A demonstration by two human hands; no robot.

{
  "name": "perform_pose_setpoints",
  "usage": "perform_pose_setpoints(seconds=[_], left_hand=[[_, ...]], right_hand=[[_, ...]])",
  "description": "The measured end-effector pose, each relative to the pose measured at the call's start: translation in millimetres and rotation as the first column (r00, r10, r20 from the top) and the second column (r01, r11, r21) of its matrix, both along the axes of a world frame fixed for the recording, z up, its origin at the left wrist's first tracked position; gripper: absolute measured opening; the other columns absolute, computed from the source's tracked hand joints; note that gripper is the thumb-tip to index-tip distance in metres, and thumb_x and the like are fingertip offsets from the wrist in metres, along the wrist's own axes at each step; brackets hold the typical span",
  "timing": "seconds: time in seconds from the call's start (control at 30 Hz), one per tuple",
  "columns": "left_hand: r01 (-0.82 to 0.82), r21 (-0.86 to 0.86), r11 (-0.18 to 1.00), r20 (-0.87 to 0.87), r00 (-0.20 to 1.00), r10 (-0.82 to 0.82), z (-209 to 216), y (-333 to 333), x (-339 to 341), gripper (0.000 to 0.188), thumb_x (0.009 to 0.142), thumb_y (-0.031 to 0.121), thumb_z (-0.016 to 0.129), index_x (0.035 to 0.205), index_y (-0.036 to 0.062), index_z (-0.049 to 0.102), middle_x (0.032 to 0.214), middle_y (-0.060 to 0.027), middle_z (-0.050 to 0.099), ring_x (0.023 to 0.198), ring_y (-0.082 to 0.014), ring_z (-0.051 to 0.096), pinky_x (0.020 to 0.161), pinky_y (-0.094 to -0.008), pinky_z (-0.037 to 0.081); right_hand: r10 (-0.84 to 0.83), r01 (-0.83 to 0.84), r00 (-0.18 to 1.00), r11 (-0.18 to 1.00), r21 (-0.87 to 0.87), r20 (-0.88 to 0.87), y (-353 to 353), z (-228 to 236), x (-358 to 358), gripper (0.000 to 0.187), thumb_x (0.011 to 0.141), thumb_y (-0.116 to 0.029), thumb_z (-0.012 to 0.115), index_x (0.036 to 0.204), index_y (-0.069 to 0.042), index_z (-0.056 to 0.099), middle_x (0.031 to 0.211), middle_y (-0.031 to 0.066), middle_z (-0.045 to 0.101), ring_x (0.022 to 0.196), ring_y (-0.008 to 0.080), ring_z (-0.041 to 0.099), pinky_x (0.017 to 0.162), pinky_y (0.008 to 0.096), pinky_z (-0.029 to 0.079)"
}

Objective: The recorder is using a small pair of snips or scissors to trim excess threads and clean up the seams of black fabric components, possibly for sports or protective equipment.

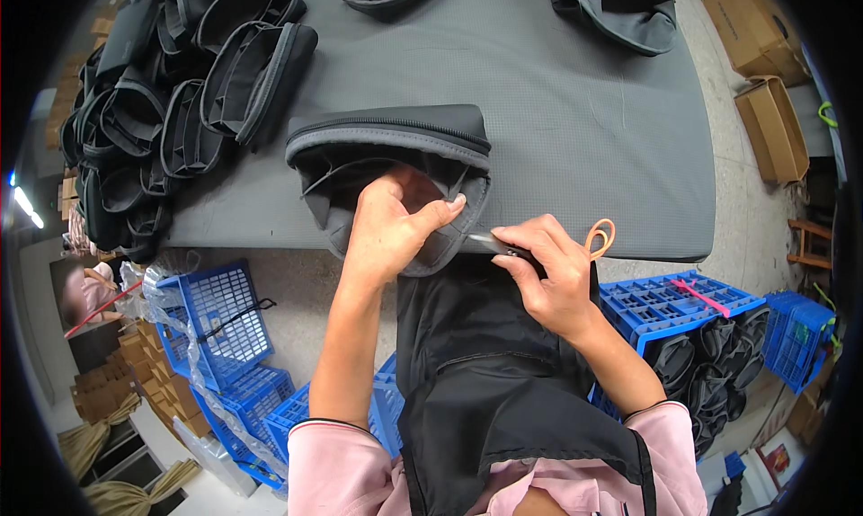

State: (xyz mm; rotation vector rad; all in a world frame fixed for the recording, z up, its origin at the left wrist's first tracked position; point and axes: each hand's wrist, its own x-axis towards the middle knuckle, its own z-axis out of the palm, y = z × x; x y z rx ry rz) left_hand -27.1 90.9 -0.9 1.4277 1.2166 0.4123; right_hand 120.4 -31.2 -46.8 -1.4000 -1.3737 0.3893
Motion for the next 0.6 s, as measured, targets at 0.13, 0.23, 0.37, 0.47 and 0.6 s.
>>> perform_pose_setpoints(seconds=[0.13, 0.23, 0.37, 0.47, 0.6], left_hand=[[-0.02, 0.016, 1.0, 0.056, 0.998, 0.019, 3, 1, 0, 0.026, 0.071, 0.012, 0.074, 0.087, -0.0047, 0.062, 0.079, -0.0093, 0.065, 0.073, -0.0131, 0.059, 0.068, -0.0271, 0.048], [-0.042, 0.068, 0.997, 0.131, 0.991, 0.032, 10, 1, 0, 0.024, 0.074, 0.013, 0.073, 0.086, -0.0044, 0.063, 0.077, -0.0086, 0.066, 0.072, -0.0122, 0.059, 0.067, -0.0265, 0.048], [0.056, 0.239, 0.969, -0.061, 0.997, -0.043, 28, -14, -11, 0.021, 0.081, 0.012, 0.066, 0.095, -0.0031, 0.064, 0.084, -0.0115, 0.068, 0.078, -0.0163, 0.064, 0.072, -0.0276, 0.05], [0.324, 0.585, 0.744, -0.139, 0.943, -0.302, 27, -38, -21, 0.042, 0.076, 0.006, 0.065, 0.117, -0.0021, 0.056, 0.125, -0.0233, 0.052, 0.112, -0.0358, 0.054, 0.097, -0.0394, 0.041], [0.198, 0.867, 0.458, -0.237, 0.971, 0.03, 7, -50, -22, 0.06, 0.062, -0.012, 0.065, 0.118, 0.0, 0.049, 0.123, -0.0193, 0.048, 0.103, -0.0366, 0.055, 0.089, -0.0372, 0.046]], right_hand=[[0.068, -0.068, 0.997, 0.998, -0.003, 0.032, 7, 7, -2, 0.024, 0.068, -0.004, 0.071, 0.09, -0.004, 0.064, 0.075, 0.0073, 0.059, 0.061, 0.0241, 0.059, 0.052, 0.0312, 0.045], [0.096, -0.096, 0.995, 0.995, -0.02, -0.005, 3, 14, 1, 0.024, 0.069, -0.002, 0.071, 0.091, -0.004, 0.063, 0.077, 0.0081, 0.059, 0.061, 0.0224, 0.058, 0.053, 0.0303, 0.045], [0.134, -0.173, 0.972, 0.963, -0.204, -0.193, 17, 21, 6, 0.029, 0.07, 0.0, 0.069, 0.097, -0.002, 0.059, 0.083, 0.0077, 0.055, 0.064, 0.0186, 0.055, 0.057, 0.0277, 0.044], [0.114, -0.199, 0.913, 0.963, -0.184, -0.391, 43, 2, -4, 0.027, 0.071, 0.006, 0.061, 0.098, 0.0, 0.058, 0.082, 0.0082, 0.053, 0.066, 0.0212, 0.053, 0.061, 0.0302, 0.044], [0.125, -0.147, 0.966, 0.985, -0.084, -0.225, 50, 14, -19, 0.02, 0.073, 0.007, 0.061, 0.09, -0.002, 0.063, 0.074, 0.0086, 0.053, 0.061, 0.0232, 0.053, 0.056, 0.0308, 0.043]])
